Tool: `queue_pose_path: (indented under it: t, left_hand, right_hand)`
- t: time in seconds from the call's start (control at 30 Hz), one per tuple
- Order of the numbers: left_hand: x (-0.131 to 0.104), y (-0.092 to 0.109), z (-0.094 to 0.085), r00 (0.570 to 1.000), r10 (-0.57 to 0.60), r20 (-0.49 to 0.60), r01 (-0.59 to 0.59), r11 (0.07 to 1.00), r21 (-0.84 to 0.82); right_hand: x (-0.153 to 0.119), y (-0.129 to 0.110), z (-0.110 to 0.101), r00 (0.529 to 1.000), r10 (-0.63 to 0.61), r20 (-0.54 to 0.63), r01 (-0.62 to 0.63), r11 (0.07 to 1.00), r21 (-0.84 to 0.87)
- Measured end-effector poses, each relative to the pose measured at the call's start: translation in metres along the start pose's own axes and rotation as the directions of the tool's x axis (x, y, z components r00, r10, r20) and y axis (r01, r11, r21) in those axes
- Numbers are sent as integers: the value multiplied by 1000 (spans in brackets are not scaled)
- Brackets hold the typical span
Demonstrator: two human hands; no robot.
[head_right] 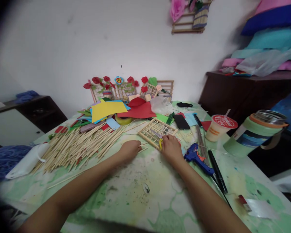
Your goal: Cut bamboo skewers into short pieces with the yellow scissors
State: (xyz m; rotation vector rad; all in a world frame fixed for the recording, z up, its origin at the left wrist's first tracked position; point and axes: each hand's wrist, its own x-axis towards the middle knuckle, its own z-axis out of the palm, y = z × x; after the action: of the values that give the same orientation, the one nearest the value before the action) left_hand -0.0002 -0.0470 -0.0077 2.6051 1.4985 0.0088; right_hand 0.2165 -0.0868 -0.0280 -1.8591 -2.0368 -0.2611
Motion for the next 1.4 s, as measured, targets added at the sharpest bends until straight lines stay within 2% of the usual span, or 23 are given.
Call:
queue_pose_path:
  t: [0.23, 0.37, 0.47, 0.53, 0.57, 0.63, 0.67, 0.7, 0.77, 0.8, 0.83, 0.9, 0.97, 1.07, 1.13, 1.17, 1.27, 1.4]
  left_hand:
    - [12, 0, -2, 999, -53, 6, 53, 999, 11]
    - [16, 1, -9, 999, -4, 38, 4, 1000, -7]
    - [13, -8, -24, 999, 40, 32, -38, 998, -45]
    - [9, -17, -38, 998, 54, -21, -56, 995, -84]
    - [6, -21, -44, 995, 50, -85, -61, 990, -128]
    - [1, -23, -55, 955, -20, -295, -84, 938, -336]
    - [-2, -22, -58, 921, -85, -381, -119, 870, -479]
    - [-4, -18, -59, 888, -158, -431, -169, 761, -627]
    - [-7, -8, -56, 871, -276, -407, -273, 417, -867]
    - [-8, -3, -52, 878, -296, -375, -311, 243, -919]
    - [-7, 2, -48, 885, -304, -353, -334, 115, -936]
    - [-6, 9, -38, 899, -315, -306, -341, -61, -938]
    - [-4, 12, -31, 918, -312, -245, -317, -204, -926]
    - [-5, 14, -22, 957, -268, -107, -222, -445, -867]
    - [-8, 19, -16, 975, -224, 3, -123, -548, -827]
    - [-10, 22, -12, 979, -197, 54, -69, -568, -820]
    - [-16, 34, 2, 984, -107, 139, 60, -541, -839]
    - [-22, 46, 19, 992, -14, 126, 103, -486, -868]
  right_hand:
    - [-1, -1, 0, 999, 5, -37, -6, 1000, -10]
    - [-2, -4, -5, 999, -2, -54, 0, 1000, -25]
    - [-3, -7, -9, 993, -47, -110, 47, 999, -6]
    - [-5, -13, -10, 982, -107, -158, 113, 993, 31]
    - [-7, -17, -11, 975, -141, -171, 152, 987, 52]
    - [-13, -29, -12, 963, -205, -173, 223, 971, 85]
    - [-17, -36, -12, 958, -230, -170, 251, 961, 115]
    - [-21, -44, -13, 955, -248, -165, 274, 948, 161]
    - [-30, -60, -14, 963, -244, -116, 270, 885, 378]
    - [-35, -68, -15, 969, -240, -53, 232, 828, 510]
    - [-39, -75, -15, 968, -249, 28, 175, 753, 635]
    - [-45, -86, -15, 955, -255, 149, 36, 601, 798]
    - [-48, -92, -13, 955, -221, 196, -60, 506, 860]
    - [-48, -95, -7, 963, -101, 250, -191, 398, 897]
    - [-47, -93, -2, 948, -44, 315, -290, 288, 913]
    - [-46, -92, 1, 940, -30, 340, -324, 235, 916]
    - [-44, -88, 6, 930, -20, 366, -361, 131, 923]
    - [-41, -85, 8, 935, -14, 355, -354, 72, 933]
